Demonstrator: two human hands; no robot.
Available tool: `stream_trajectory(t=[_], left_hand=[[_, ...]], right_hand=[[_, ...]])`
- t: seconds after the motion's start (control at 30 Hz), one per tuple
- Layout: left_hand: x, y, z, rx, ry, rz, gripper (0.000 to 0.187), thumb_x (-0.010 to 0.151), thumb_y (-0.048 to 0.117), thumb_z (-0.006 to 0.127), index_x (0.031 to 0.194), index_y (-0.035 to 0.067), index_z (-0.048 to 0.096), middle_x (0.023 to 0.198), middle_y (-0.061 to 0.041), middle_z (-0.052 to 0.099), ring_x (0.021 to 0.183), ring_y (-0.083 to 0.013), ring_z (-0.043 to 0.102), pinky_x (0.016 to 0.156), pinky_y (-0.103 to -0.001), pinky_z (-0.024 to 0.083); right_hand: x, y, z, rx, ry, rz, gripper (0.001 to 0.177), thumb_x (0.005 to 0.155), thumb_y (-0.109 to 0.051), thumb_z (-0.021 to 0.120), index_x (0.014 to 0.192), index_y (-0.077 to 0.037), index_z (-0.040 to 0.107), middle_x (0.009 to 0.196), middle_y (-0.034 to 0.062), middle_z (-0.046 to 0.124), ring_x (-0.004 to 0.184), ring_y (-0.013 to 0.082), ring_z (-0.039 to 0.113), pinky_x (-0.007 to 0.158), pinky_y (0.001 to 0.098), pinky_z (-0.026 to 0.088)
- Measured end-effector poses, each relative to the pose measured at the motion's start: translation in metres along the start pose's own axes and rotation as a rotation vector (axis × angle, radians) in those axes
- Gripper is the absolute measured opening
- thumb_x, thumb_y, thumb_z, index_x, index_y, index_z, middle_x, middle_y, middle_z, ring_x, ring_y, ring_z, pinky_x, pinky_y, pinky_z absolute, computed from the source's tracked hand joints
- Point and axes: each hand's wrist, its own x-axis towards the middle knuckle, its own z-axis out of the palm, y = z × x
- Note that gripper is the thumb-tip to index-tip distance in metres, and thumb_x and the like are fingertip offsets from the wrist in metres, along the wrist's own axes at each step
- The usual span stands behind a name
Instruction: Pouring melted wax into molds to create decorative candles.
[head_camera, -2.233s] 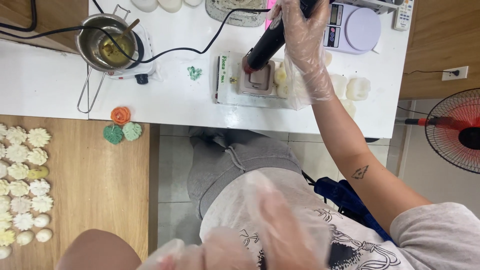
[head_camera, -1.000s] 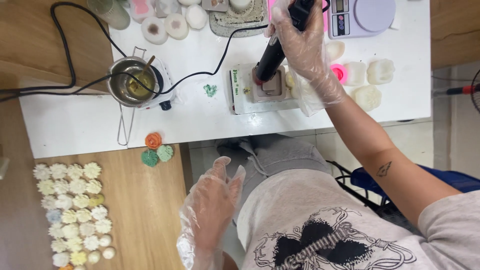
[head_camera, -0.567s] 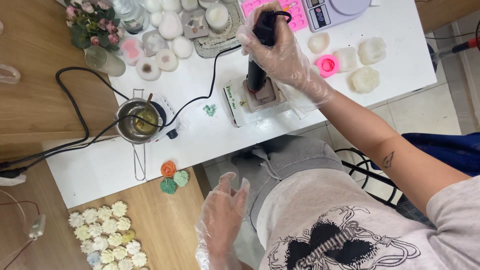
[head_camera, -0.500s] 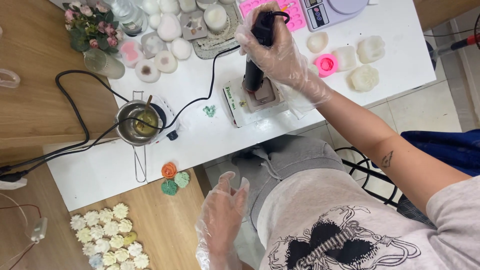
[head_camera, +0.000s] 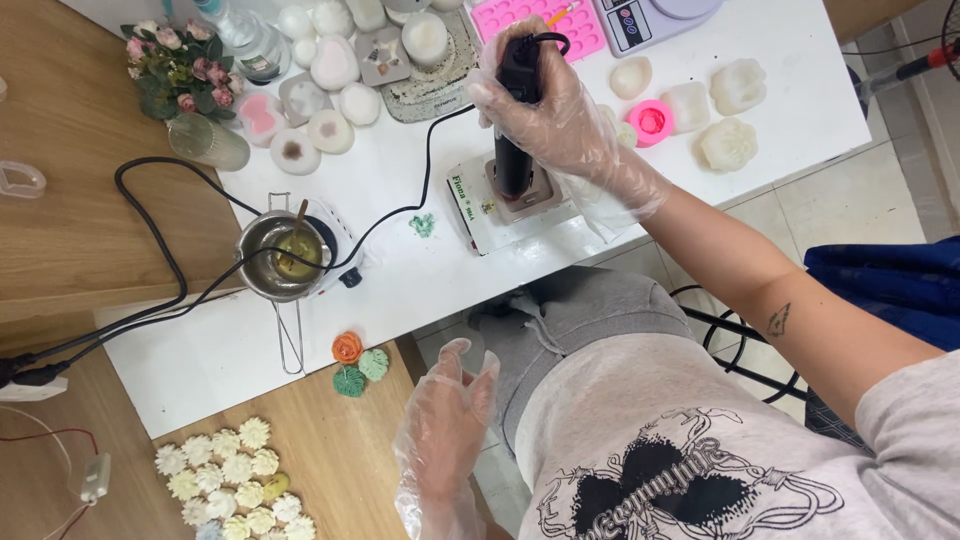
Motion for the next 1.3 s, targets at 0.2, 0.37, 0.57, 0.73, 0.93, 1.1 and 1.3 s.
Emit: stream_trajectory(t=[0.2,0.37,0.57,0.73,0.93,1.1,1.3], left_hand=[[0.006,-0.006,0.003,0.008,0.002,0.038,0.058,0.090,0.048,0.064,0.138,0.015,0.055,0.086,-0.007,0.072,0.081,-0.0234,0.072,0.070,-0.041,0.057],[0.006,-0.004,0.001,0.001,-0.032,0.012,0.060,0.091,0.050,0.064,0.140,0.015,0.054,0.088,-0.007,0.072,0.081,-0.0224,0.072,0.068,-0.039,0.058],[0.001,0.003,-0.004,0.010,-0.043,0.010,0.059,0.091,0.046,0.064,0.140,0.014,0.052,0.092,-0.008,0.072,0.085,-0.0232,0.072,0.071,-0.040,0.058],[-0.001,0.001,0.002,0.010,-0.020,0.030,0.058,0.092,0.045,0.065,0.140,0.015,0.053,0.092,-0.008,0.072,0.085,-0.0242,0.073,0.072,-0.041,0.058],[-0.001,0.007,0.004,0.034,0.002,0.040,0.055,0.092,0.046,0.064,0.139,0.018,0.055,0.093,-0.007,0.072,0.086,-0.0244,0.073,0.072,-0.042,0.058],[0.001,0.016,0.005,0.104,-0.028,0.014,0.055,0.094,0.048,0.061,0.140,0.019,0.054,0.096,-0.006,0.073,0.089,-0.0221,0.072,0.074,-0.040,0.059],[0.002,0.026,0.000,0.146,-0.079,0.030,0.054,0.095,0.047,0.058,0.140,0.017,0.053,0.099,-0.006,0.072,0.090,-0.0216,0.073,0.077,-0.038,0.060]], right_hand=[[0.000,0.003,0.005,0.056,0.062,-0.033,0.032,0.114,-0.017,0.069,0.127,-0.010,0.040,0.102,0.0009,0.057,0.090,0.0097,0.064,0.082,0.0286,0.059],[0.000,0.006,0.005,0.075,0.042,-0.041,0.029,0.116,-0.015,0.067,0.124,-0.009,0.040,0.101,0.0009,0.056,0.088,0.0093,0.064,0.081,0.0277,0.059],[0.002,0.006,0.005,0.136,0.040,-0.083,0.028,0.117,-0.014,0.066,0.125,-0.010,0.039,0.104,-0.0002,0.054,0.090,0.0093,0.062,0.084,0.0283,0.060],[0.002,0.001,0.009,0.116,0.025,-0.062,0.030,0.117,-0.016,0.068,0.123,-0.010,0.039,0.103,-0.0004,0.054,0.089,0.0093,0.063,0.083,0.0278,0.059],[-0.003,-0.009,0.006,0.087,0.015,-0.025,0.030,0.115,-0.019,0.068,0.122,-0.010,0.041,0.100,-0.0004,0.056,0.088,0.0089,0.063,0.081,0.0273,0.059],[-0.015,-0.012,0.000,0.042,-0.009,0.043,0.032,0.111,-0.023,0.070,0.123,-0.010,0.043,0.103,0.0002,0.057,0.090,0.0081,0.065,0.083,0.0284,0.060],[-0.023,0.004,-0.010,-0.262,0.013,-0.063,0.034,0.111,-0.025,0.074,0.121,-0.009,0.046,0.101,0.0013,0.052,0.092,0.0101,0.057,0.086,0.0301,0.054]])
